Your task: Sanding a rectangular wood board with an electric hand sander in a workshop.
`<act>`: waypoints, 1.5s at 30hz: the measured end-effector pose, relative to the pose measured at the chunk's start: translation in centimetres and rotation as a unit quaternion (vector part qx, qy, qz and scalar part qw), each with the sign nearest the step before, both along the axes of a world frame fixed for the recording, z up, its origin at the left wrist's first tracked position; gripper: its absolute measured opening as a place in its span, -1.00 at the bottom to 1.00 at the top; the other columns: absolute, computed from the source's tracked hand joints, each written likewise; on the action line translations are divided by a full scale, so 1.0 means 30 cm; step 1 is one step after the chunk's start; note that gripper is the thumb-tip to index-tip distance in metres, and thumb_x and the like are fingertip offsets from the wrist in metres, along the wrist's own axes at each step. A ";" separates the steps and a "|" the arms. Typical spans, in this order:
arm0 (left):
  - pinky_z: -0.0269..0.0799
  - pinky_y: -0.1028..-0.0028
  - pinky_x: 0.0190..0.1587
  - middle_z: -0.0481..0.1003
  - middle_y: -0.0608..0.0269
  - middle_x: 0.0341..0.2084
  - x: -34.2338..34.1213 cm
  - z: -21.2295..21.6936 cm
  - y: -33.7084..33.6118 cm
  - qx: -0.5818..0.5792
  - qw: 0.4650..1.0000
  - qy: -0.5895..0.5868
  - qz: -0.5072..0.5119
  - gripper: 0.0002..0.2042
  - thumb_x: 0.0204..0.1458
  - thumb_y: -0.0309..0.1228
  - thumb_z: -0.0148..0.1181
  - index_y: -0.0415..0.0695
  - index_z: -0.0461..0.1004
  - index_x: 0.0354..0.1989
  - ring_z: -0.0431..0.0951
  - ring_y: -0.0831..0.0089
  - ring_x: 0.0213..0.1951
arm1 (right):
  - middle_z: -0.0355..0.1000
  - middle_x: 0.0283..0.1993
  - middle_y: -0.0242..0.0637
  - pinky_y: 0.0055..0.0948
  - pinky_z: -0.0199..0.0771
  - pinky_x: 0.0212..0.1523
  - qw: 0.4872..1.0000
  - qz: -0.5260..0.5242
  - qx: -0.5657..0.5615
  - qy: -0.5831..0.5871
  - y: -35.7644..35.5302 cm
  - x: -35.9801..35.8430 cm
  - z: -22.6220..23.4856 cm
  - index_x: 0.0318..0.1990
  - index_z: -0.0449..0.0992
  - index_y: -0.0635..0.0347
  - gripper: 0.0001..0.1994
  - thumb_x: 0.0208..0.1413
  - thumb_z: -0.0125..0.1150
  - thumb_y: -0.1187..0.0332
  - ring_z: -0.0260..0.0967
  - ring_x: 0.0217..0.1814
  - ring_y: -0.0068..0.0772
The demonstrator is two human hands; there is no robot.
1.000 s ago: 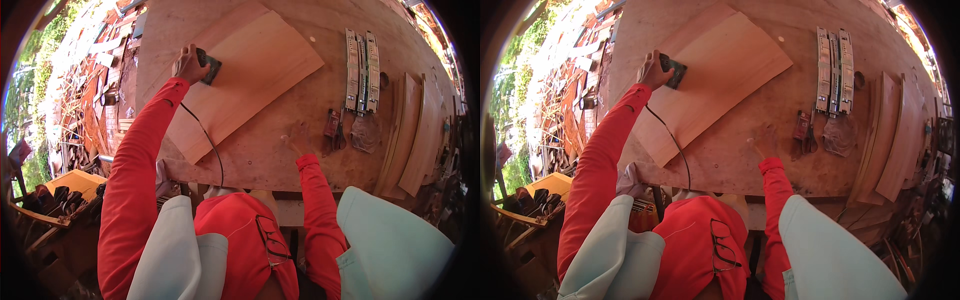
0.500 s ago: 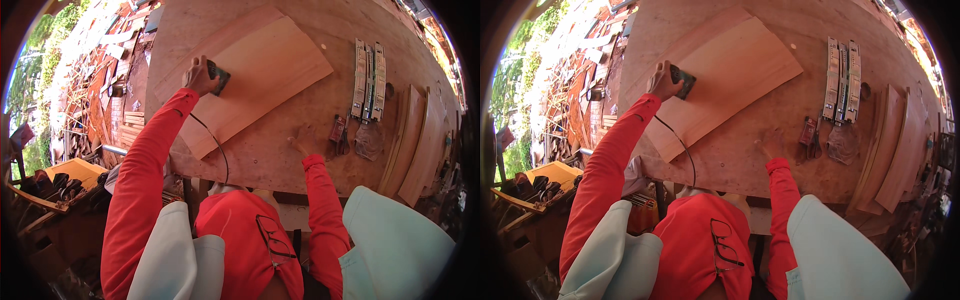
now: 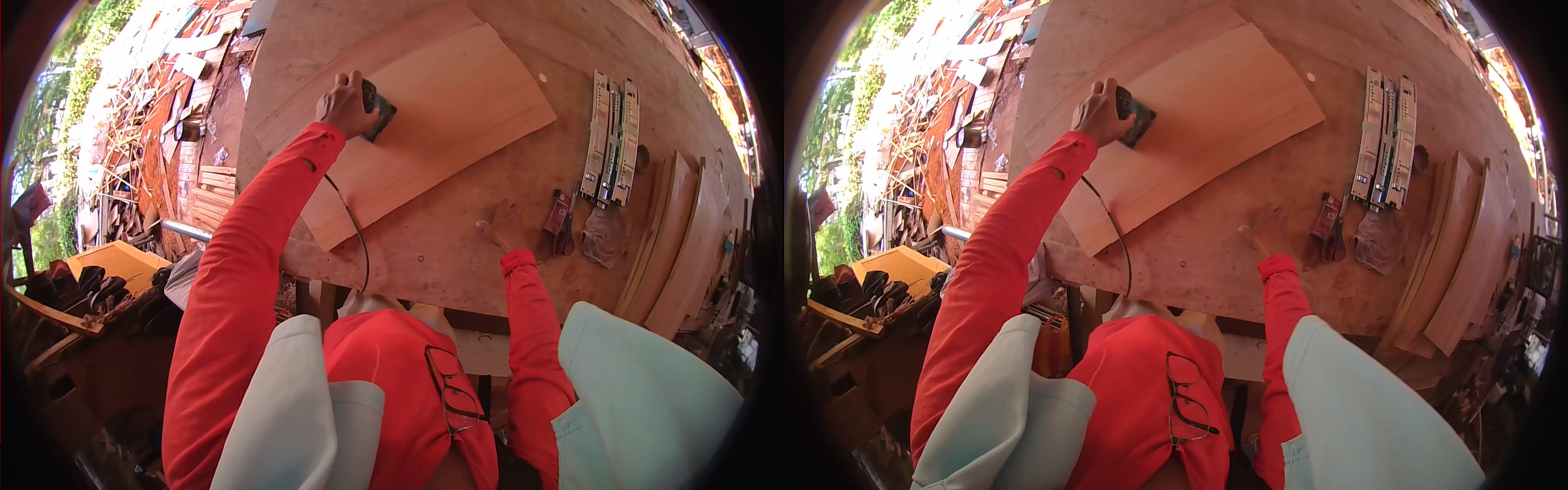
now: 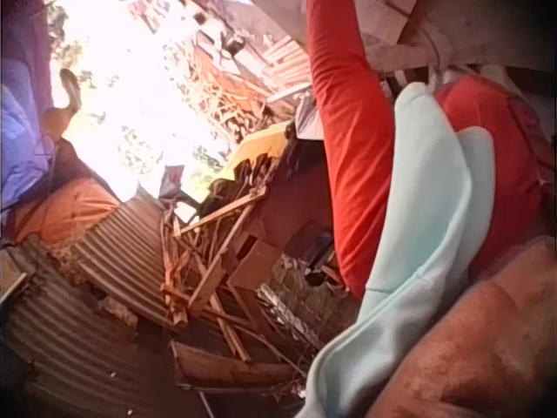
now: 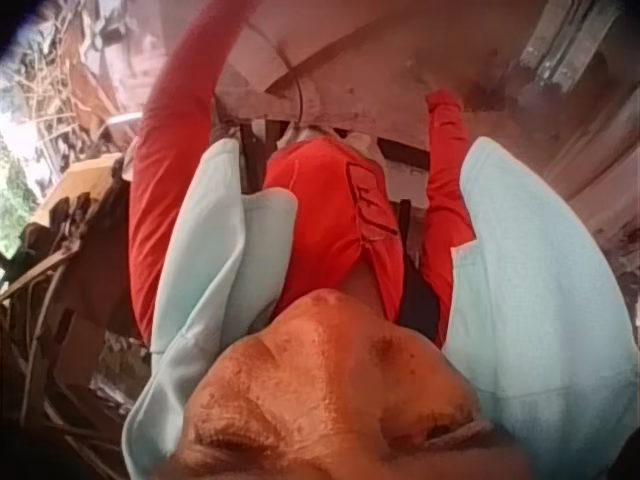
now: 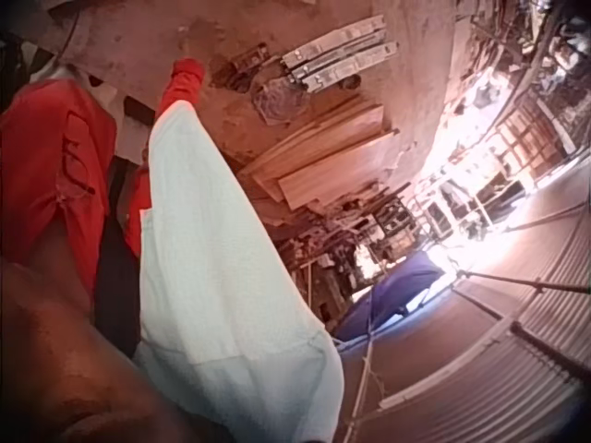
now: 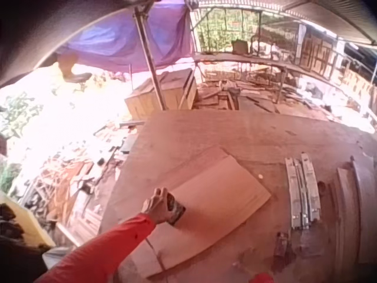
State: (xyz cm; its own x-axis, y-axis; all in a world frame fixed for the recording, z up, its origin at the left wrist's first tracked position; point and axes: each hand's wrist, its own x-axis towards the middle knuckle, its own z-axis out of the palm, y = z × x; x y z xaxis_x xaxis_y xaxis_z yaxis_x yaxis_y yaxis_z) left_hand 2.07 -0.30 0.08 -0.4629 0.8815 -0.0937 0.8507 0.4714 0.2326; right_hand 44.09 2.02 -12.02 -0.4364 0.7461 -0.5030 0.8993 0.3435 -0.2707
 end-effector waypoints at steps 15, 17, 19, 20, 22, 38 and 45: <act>0.55 -0.01 -0.02 0.42 -0.21 0.02 -0.184 -0.023 -0.095 -0.003 0.994 0.040 0.104 -0.31 -0.14 -0.09 0.44 -0.18 0.28 0.10 0.57 -0.22 -0.01 | 0.31 0.20 0.28 0.03 0.49 0.12 0.999 -0.030 -0.018 -0.015 0.019 -0.054 0.094 0.13 0.44 0.44 -0.25 -0.10 0.57 0.05 0.36 0.20 0.30; 0.54 -0.02 -0.02 0.42 -0.18 0.03 -0.143 -0.023 -0.158 0.015 0.996 0.038 0.073 -0.34 -0.13 -0.09 0.43 -0.17 0.29 0.09 0.56 -0.22 -0.02 | 0.30 0.21 0.30 0.03 0.49 0.13 0.999 -0.027 -0.019 -0.012 0.010 -0.025 0.052 0.13 0.44 0.44 -0.26 -0.09 0.56 0.05 0.35 0.21 0.31; 0.53 -0.03 -0.03 0.42 -0.21 0.01 -0.144 -0.035 -0.233 0.026 0.997 0.014 0.066 -0.35 -0.13 -0.10 0.43 -0.17 0.30 0.07 0.56 -0.22 -0.05 | 0.29 0.21 0.33 0.04 0.47 0.15 1.000 -0.010 0.014 0.007 0.001 -0.016 0.028 0.13 0.42 0.45 -0.26 -0.07 0.56 0.07 0.33 0.22 0.33; 0.52 -0.05 -0.05 0.43 -0.23 -0.01 -0.154 -0.031 -0.261 0.016 0.997 0.016 0.080 -0.36 -0.14 -0.11 0.45 -0.17 0.30 0.04 0.56 -0.22 -0.06 | 0.29 0.21 0.33 0.04 0.47 0.15 1.000 -0.011 0.013 0.005 0.000 -0.013 0.032 0.13 0.42 0.45 -0.26 -0.07 0.56 0.07 0.33 0.22 0.33; 0.53 -0.06 -0.05 0.43 -0.23 -0.03 -0.245 -0.054 -0.331 0.014 0.992 0.054 0.111 -0.36 -0.14 -0.11 0.45 -0.18 0.29 0.04 0.57 -0.22 -0.06 | 0.22 0.28 0.36 0.00 0.38 0.28 0.999 -0.020 -0.036 -0.018 0.012 -0.066 0.114 0.25 0.23 0.54 -0.12 -0.07 0.56 0.10 0.24 0.33 0.36; 0.53 -0.03 0.03 0.43 -0.22 0.06 -0.291 -0.060 0.002 -0.020 0.991 0.054 0.120 -0.25 -0.16 0.00 0.42 -0.17 0.30 0.15 0.58 -0.23 0.01 | 0.31 0.20 0.34 0.01 0.37 0.25 0.999 0.025 0.012 -0.018 0.008 -0.041 0.013 0.22 0.33 0.48 -0.17 -0.10 0.56 0.09 0.28 0.26 0.32; 0.54 -0.05 0.02 0.43 -0.23 0.08 -0.212 -0.036 0.104 -0.017 0.998 0.037 0.051 -0.26 -0.15 -0.01 0.37 -0.18 0.29 0.17 0.58 -0.26 0.00 | 0.24 0.26 0.36 -0.01 0.39 0.28 0.999 0.024 0.019 -0.031 0.004 -0.018 -0.005 0.31 0.18 0.59 -0.04 -0.04 0.52 0.00 0.23 0.34 0.35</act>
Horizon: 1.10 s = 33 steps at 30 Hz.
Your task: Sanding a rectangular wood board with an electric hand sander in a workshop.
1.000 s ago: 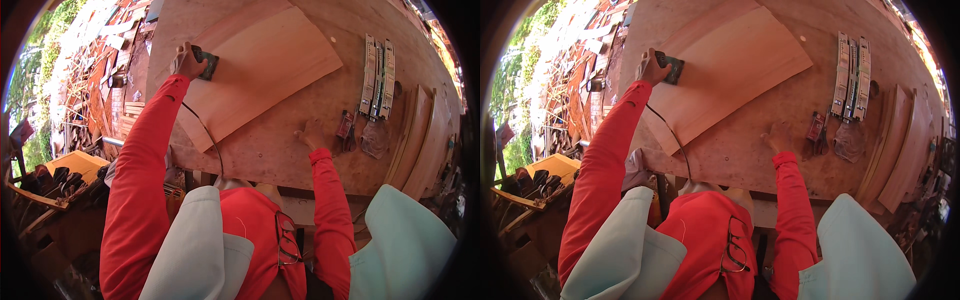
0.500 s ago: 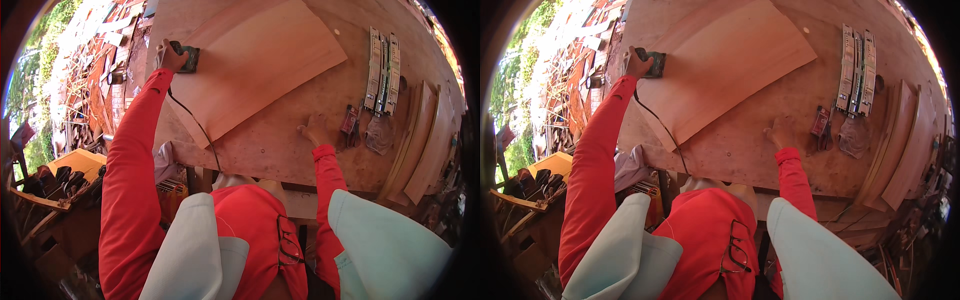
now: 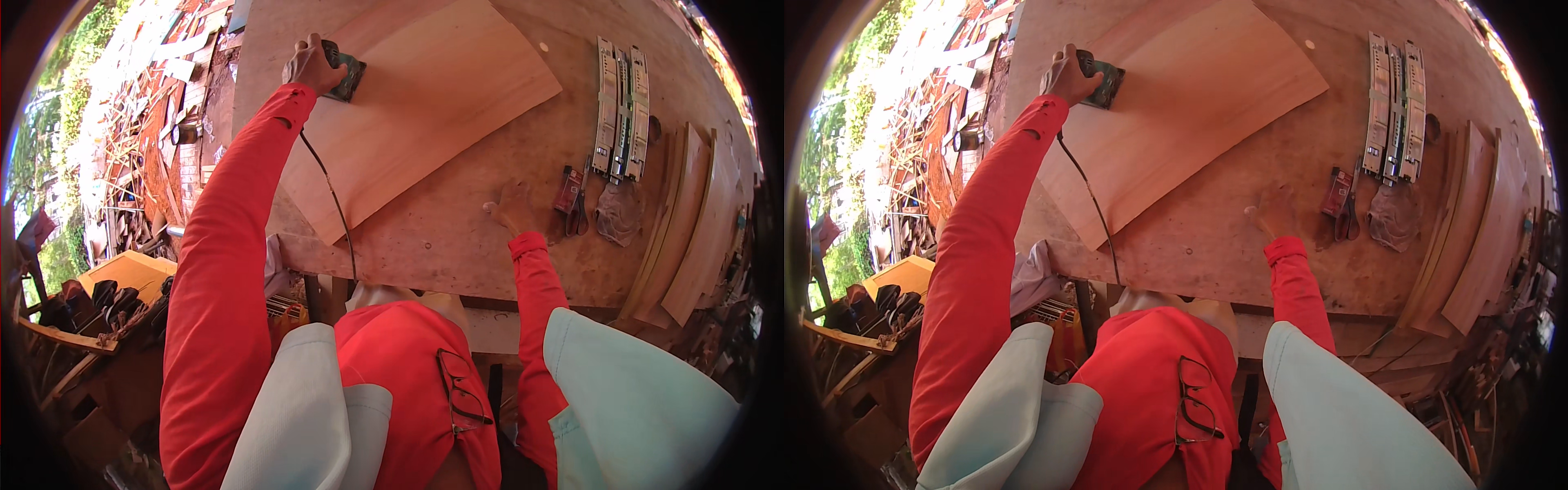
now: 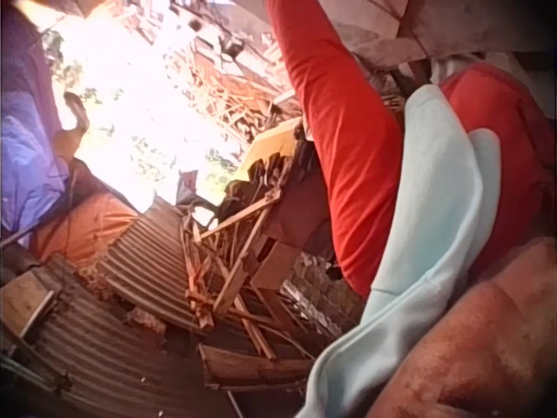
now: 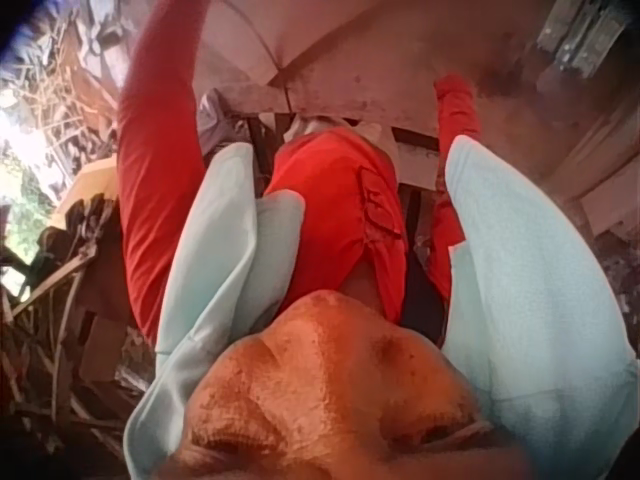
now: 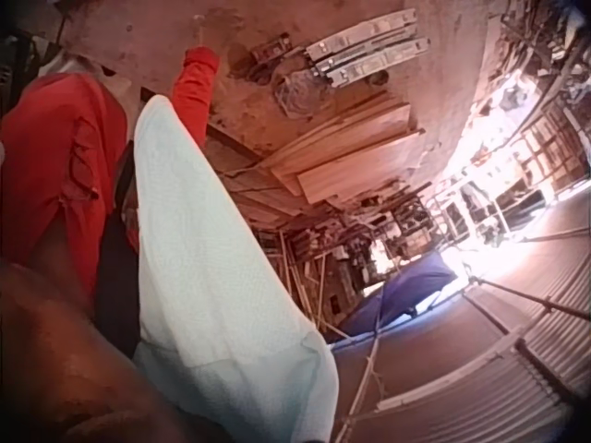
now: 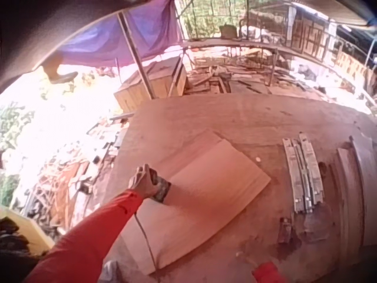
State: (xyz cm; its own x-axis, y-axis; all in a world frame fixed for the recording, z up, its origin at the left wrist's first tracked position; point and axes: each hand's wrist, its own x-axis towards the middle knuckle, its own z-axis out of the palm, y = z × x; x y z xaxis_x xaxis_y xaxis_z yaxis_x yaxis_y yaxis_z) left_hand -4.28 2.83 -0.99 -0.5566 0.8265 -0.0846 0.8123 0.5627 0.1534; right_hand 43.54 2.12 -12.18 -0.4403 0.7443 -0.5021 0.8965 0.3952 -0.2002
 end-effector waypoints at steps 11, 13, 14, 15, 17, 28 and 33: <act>0.53 -0.06 -0.01 0.43 -0.26 0.01 -0.109 -0.001 -0.219 -0.033 0.999 -0.009 0.005 -0.27 -0.16 -0.03 0.43 -0.16 0.26 0.13 0.57 -0.27 -0.02 | 0.24 0.26 0.39 -0.02 0.43 0.25 0.996 -0.048 -0.081 -0.008 0.036 -0.054 0.096 0.27 0.21 0.59 -0.06 -0.09 0.58 0.06 0.30 0.29 0.37; 0.53 -0.06 -0.01 0.43 -0.26 0.00 -0.115 0.001 -0.301 -0.029 0.999 -0.006 0.016 -0.28 -0.16 -0.05 0.44 -0.17 0.26 0.11 0.57 -0.27 -0.03 | 0.23 0.27 0.39 -0.02 0.42 0.26 0.994 -0.034 -0.096 -0.038 0.047 -0.067 0.115 0.27 0.22 0.55 -0.08 -0.09 0.59 0.08 0.29 0.30 0.38; 0.53 -0.07 -0.01 0.43 -0.27 -0.01 -0.121 -0.002 -0.336 -0.024 0.999 -0.007 0.023 -0.29 -0.16 -0.07 0.45 -0.18 0.26 0.09 0.57 -0.27 -0.04 | 0.23 0.27 0.39 -0.02 0.42 0.26 0.994 -0.031 -0.095 -0.036 0.047 -0.062 0.102 0.27 0.22 0.55 -0.08 -0.09 0.59 0.08 0.29 0.30 0.38; 0.53 -0.07 -0.02 0.43 -0.28 -0.04 -0.118 0.001 -0.360 -0.020 0.999 -0.003 0.025 -0.30 -0.17 -0.09 0.46 -0.19 0.26 0.08 0.58 -0.27 -0.07 | 0.23 0.28 0.39 -0.01 0.41 0.27 0.994 -0.042 -0.095 -0.024 0.041 -0.044 0.085 0.26 0.24 0.53 -0.09 -0.09 0.59 0.08 0.27 0.32 0.37; 0.52 -0.07 -0.03 0.43 -0.29 -0.04 -0.153 -0.009 -0.440 -0.011 0.999 0.002 0.035 -0.30 -0.16 -0.10 0.46 -0.20 0.26 0.07 0.58 -0.26 -0.08 | 0.23 0.28 0.38 -0.01 0.41 0.28 0.994 -0.047 -0.097 -0.007 0.035 -0.044 0.077 0.26 0.25 0.52 -0.11 -0.09 0.59 0.09 0.26 0.34 0.36; 0.52 0.03 0.02 0.50 -0.30 -0.12 -0.307 -0.143 -0.495 0.037 0.985 -0.094 0.139 -0.10 -0.28 -0.06 0.46 -0.19 0.19 0.26 0.57 -0.22 -0.05 | 0.26 0.26 0.33 -0.01 0.35 0.31 0.992 -0.091 -0.087 0.017 0.034 -0.068 0.119 0.26 0.27 0.47 -0.12 -0.11 0.61 0.12 0.22 0.35 0.33; 0.48 0.02 0.09 0.42 -0.26 -0.03 -0.276 -0.084 -0.496 -0.033 0.993 -0.078 0.080 -0.13 -0.28 -0.09 0.49 -0.11 0.20 0.26 0.53 -0.18 0.00 | 0.28 0.25 0.32 0.00 0.37 0.29 0.993 -0.087 -0.078 0.026 0.040 -0.054 0.113 0.24 0.30 0.46 -0.15 -0.11 0.61 0.13 0.23 0.35 0.32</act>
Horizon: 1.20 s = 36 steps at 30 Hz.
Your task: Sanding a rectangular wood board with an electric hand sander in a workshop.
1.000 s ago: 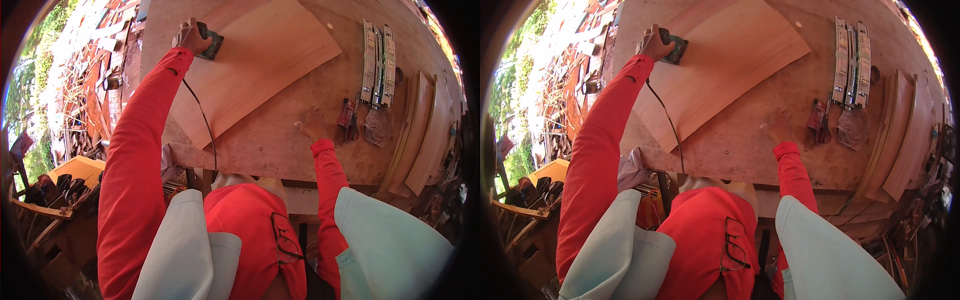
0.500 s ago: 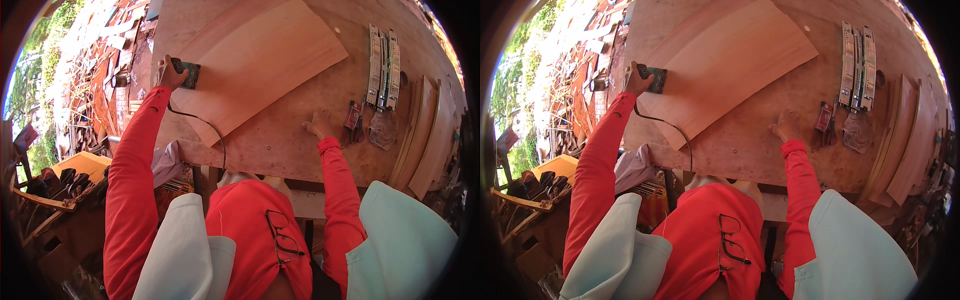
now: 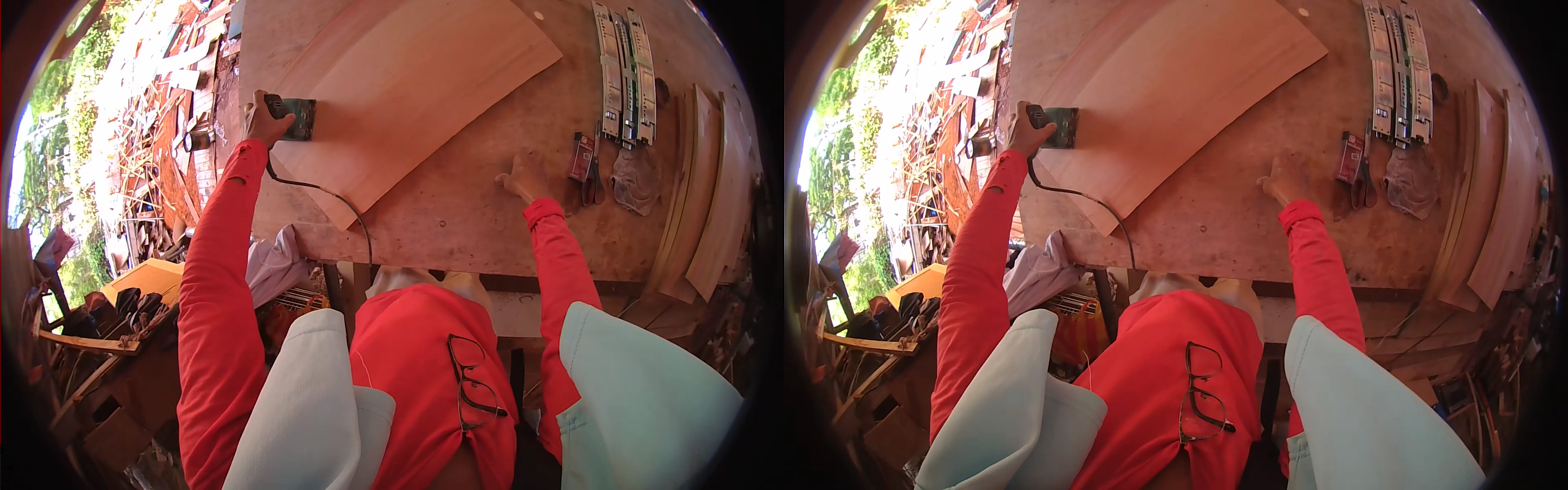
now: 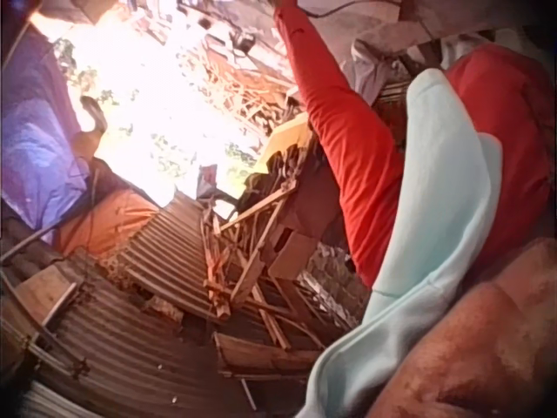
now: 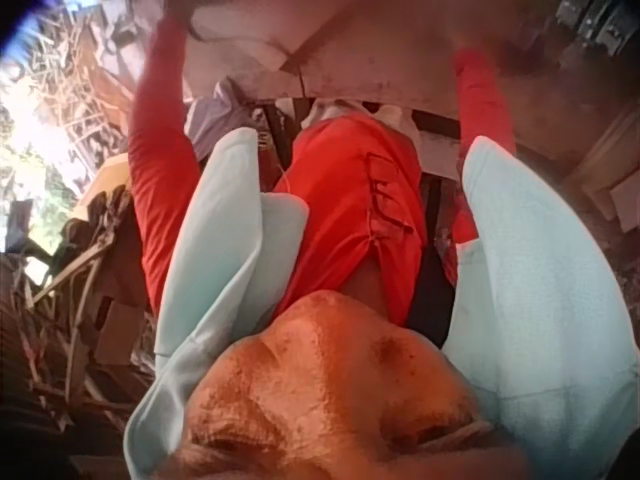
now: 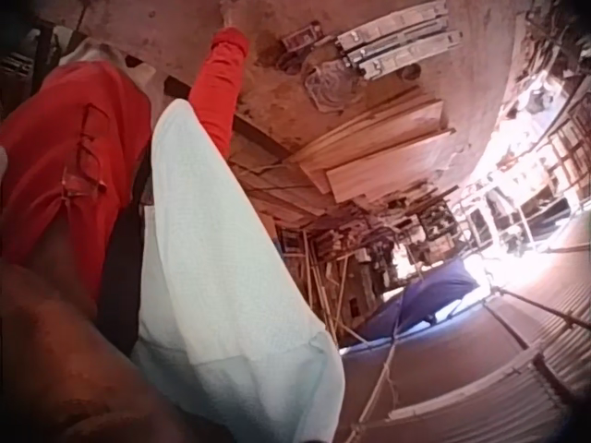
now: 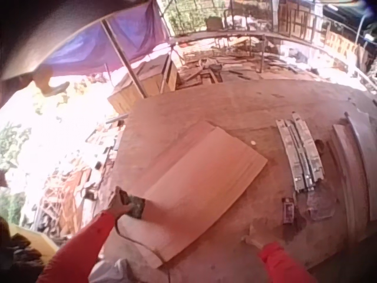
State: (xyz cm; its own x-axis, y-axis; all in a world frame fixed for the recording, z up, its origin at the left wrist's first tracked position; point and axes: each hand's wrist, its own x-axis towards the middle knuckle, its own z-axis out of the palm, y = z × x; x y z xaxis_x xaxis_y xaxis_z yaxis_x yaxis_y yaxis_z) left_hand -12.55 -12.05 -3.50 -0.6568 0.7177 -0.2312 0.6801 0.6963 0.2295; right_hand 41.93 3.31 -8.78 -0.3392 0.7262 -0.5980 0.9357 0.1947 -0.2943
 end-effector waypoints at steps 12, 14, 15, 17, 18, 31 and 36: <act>0.44 0.10 0.03 0.43 -0.12 -0.10 0.061 0.106 0.080 0.060 0.971 -0.004 -0.231 -0.29 -0.18 -0.24 0.53 -0.19 0.26 0.12 0.51 -0.07 -0.02 | 0.27 0.26 0.27 0.02 0.40 0.26 1.000 0.023 0.002 -0.018 -0.006 -0.012 0.022 0.19 0.33 0.44 -0.21 -0.09 0.59 0.12 0.27 0.33 0.31; 0.45 0.11 0.01 0.42 -0.09 -0.11 0.107 0.124 0.161 0.046 0.960 -0.019 -0.274 -0.33 -0.16 -0.25 0.51 -0.18 0.27 0.09 0.52 -0.07 -0.05 | 0.26 0.27 0.26 0.02 0.39 0.26 1.000 0.004 -0.017 -0.016 -0.013 -0.004 0.014 0.19 0.33 0.44 -0.21 -0.08 0.59 0.12 0.26 0.33 0.31; 0.45 0.11 0.01 0.42 -0.09 -0.11 0.120 0.136 0.185 0.044 0.961 -0.018 -0.272 -0.33 -0.16 -0.25 0.51 -0.18 0.27 0.09 0.52 -0.07 -0.05 | 0.32 0.21 0.26 0.00 0.43 0.22 1.000 -0.004 0.010 0.001 -0.022 -0.004 0.008 0.15 0.38 0.43 -0.25 -0.11 0.59 0.14 0.29 0.29 0.27; 0.47 0.12 -0.02 0.43 -0.08 -0.09 0.143 0.126 0.266 0.066 0.947 -0.033 -0.313 -0.36 -0.14 -0.25 0.50 -0.17 0.26 0.07 0.53 -0.09 -0.07 | 0.39 0.15 0.25 -0.01 0.47 0.18 0.999 -0.017 0.039 0.012 -0.025 0.004 0.004 0.11 0.43 0.41 -0.30 -0.14 0.60 0.17 0.33 0.25 0.24; 0.47 0.12 -0.02 0.43 -0.08 -0.09 0.154 0.121 0.311 0.066 0.946 -0.035 -0.315 -0.36 -0.14 -0.25 0.50 -0.17 0.26 0.07 0.53 -0.09 -0.07 | 0.39 0.14 0.23 -0.03 0.48 0.17 0.998 0.016 0.058 -0.004 -0.029 0.009 0.005 0.11 0.42 0.41 -0.29 -0.14 0.59 0.15 0.33 0.24 0.23; 0.52 0.02 -0.03 0.47 -0.05 0.02 0.232 0.106 0.704 0.009 0.935 0.026 -0.353 -0.34 -0.17 -0.09 0.42 -0.10 0.28 0.08 0.60 -0.10 -0.03 | 0.36 0.08 0.19 -0.09 0.52 0.08 0.999 -0.012 0.047 0.000 -0.030 -0.007 -0.007 0.10 0.35 0.45 -0.23 -0.21 0.63 0.21 0.41 0.12 0.18; 0.49 0.06 -0.04 0.49 -0.09 -0.08 0.211 0.125 0.705 -0.021 0.939 0.038 -0.342 -0.37 -0.15 -0.12 0.42 -0.13 0.27 0.03 0.58 -0.12 -0.08 | 0.36 0.09 0.22 -0.07 0.52 0.10 0.999 -0.020 0.037 0.011 -0.028 -0.010 0.000 0.10 0.36 0.45 -0.25 -0.21 0.63 0.22 0.41 0.13 0.20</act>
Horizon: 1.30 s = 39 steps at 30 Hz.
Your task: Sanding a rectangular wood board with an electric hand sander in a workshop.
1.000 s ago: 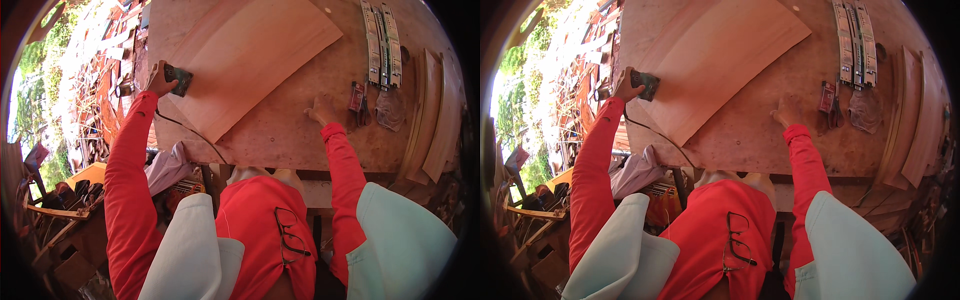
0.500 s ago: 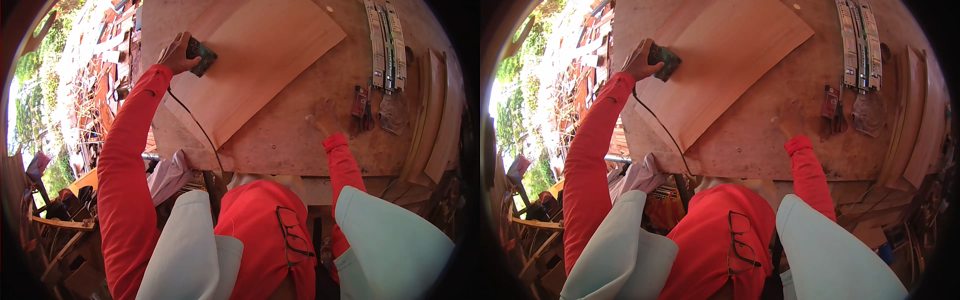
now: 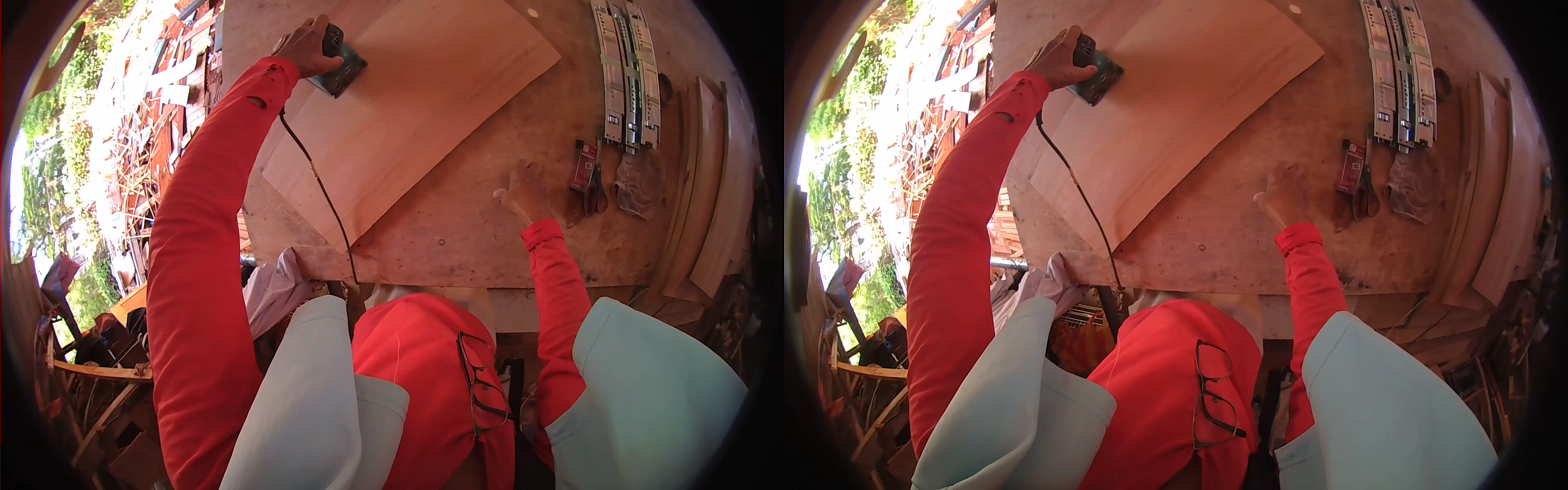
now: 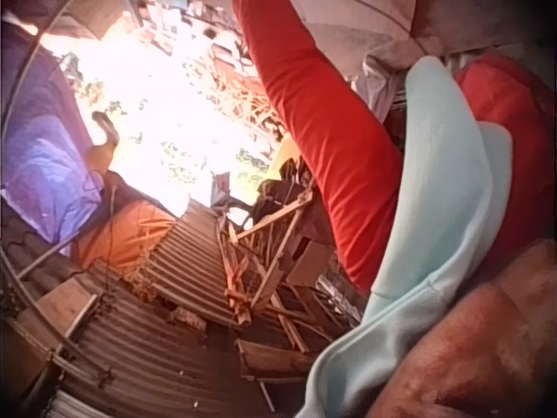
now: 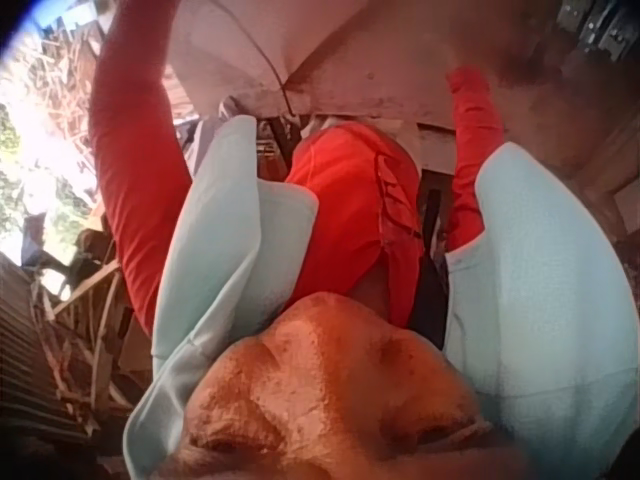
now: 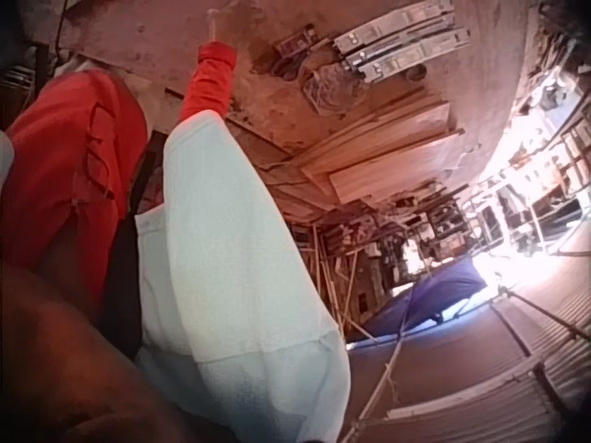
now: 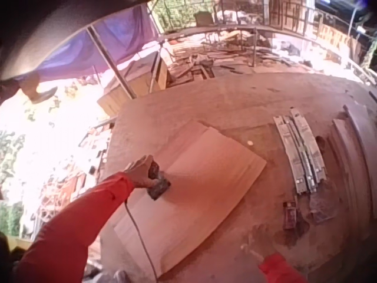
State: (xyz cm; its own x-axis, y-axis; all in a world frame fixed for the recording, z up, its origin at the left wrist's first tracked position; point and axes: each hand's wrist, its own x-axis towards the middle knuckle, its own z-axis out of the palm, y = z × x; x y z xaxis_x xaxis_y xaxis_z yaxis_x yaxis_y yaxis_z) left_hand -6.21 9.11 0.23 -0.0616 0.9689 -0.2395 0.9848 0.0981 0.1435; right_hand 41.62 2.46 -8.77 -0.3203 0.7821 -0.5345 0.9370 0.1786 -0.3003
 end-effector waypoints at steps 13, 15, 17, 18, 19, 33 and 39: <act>0.47 0.04 -0.06 0.45 -0.16 -0.13 -0.201 0.006 -0.510 0.006 0.996 -0.031 0.086 -0.39 -0.18 -0.19 0.44 -0.17 0.25 -0.02 0.55 -0.18 -0.10 | 0.27 0.26 0.36 -0.05 0.38 0.29 0.994 0.058 -0.063 -0.065 0.041 -0.001 -0.020 0.24 0.26 0.58 -0.14 -0.07 0.57 0.13 0.26 0.32 0.32; 0.50 0.00 -0.06 0.46 -0.13 -0.11 -0.214 0.014 -0.589 -0.011 0.994 -0.028 0.102 -0.36 -0.22 -0.12 0.43 -0.16 0.26 -0.01 0.57 -0.16 -0.08 | 0.27 0.27 0.37 -0.05 0.36 0.31 0.995 0.061 -0.057 -0.062 0.034 -0.002 -0.008 0.25 0.26 0.57 -0.13 -0.08 0.58 0.13 0.22 0.36 0.33; 0.50 0.01 -0.07 0.44 -0.14 -0.11 -0.213 0.032 -0.672 -0.004 0.993 -0.031 0.111 -0.36 -0.21 -0.16 0.46 -0.17 0.26 -0.02 0.56 -0.17 -0.09 | 0.27 0.28 0.38 -0.05 0.34 0.34 0.995 0.060 -0.051 -0.060 0.033 -0.006 0.003 0.25 0.26 0.57 -0.13 -0.08 0.59 0.12 0.19 0.39 0.34; 0.51 0.02 -0.07 0.44 -0.15 -0.10 -0.220 0.026 -0.717 0.007 0.993 -0.038 0.108 -0.36 -0.21 -0.17 0.46 -0.18 0.26 -0.02 0.56 -0.18 -0.09 | 0.28 0.27 0.39 -0.05 0.32 0.35 0.995 0.050 -0.053 -0.061 0.034 -0.004 0.011 0.24 0.27 0.56 -0.13 -0.09 0.59 0.12 0.17 0.41 0.34; 0.51 0.02 -0.07 0.43 -0.15 -0.09 -0.217 0.031 -0.755 0.016 0.993 -0.044 0.105 -0.36 -0.21 -0.19 0.47 -0.18 0.25 -0.02 0.56 -0.19 -0.09 | 0.29 0.27 0.40 -0.05 0.30 0.36 0.996 0.039 -0.058 -0.062 0.030 -0.004 0.010 0.24 0.28 0.55 -0.13 -0.10 0.60 0.13 0.15 0.43 0.35; 0.53 0.02 -0.12 0.47 -0.10 -0.09 -0.025 0.033 -0.538 0.026 0.996 -0.055 0.072 -0.39 -0.17 -0.16 0.45 -0.13 0.27 0.01 0.59 -0.17 -0.11 | 0.28 0.24 0.36 -0.01 0.38 0.28 0.997 0.047 -0.049 -0.045 0.030 -0.001 -0.003 0.24 0.25 0.49 -0.14 -0.10 0.60 0.14 0.27 0.31 0.38; 0.53 0.01 -0.10 0.48 -0.10 -0.05 0.010 0.004 -0.287 0.017 0.998 -0.045 0.034 -0.38 -0.16 -0.11 0.43 -0.14 0.28 0.01 0.60 -0.15 -0.09 | 0.26 0.22 0.31 0.00 0.41 0.23 0.999 0.033 0.003 -0.019 -0.012 0.018 -0.028 0.23 0.24 0.45 -0.16 -0.10 0.59 0.15 0.30 0.26 0.36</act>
State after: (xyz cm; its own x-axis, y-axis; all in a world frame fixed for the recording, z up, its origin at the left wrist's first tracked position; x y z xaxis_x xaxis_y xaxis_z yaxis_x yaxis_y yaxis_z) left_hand -5.89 0.51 0.34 -0.1076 0.9708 -0.2144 0.9587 0.1584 0.2361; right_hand 42.17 2.10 -9.62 -0.3509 0.7635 -0.5422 0.9339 0.2426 -0.2628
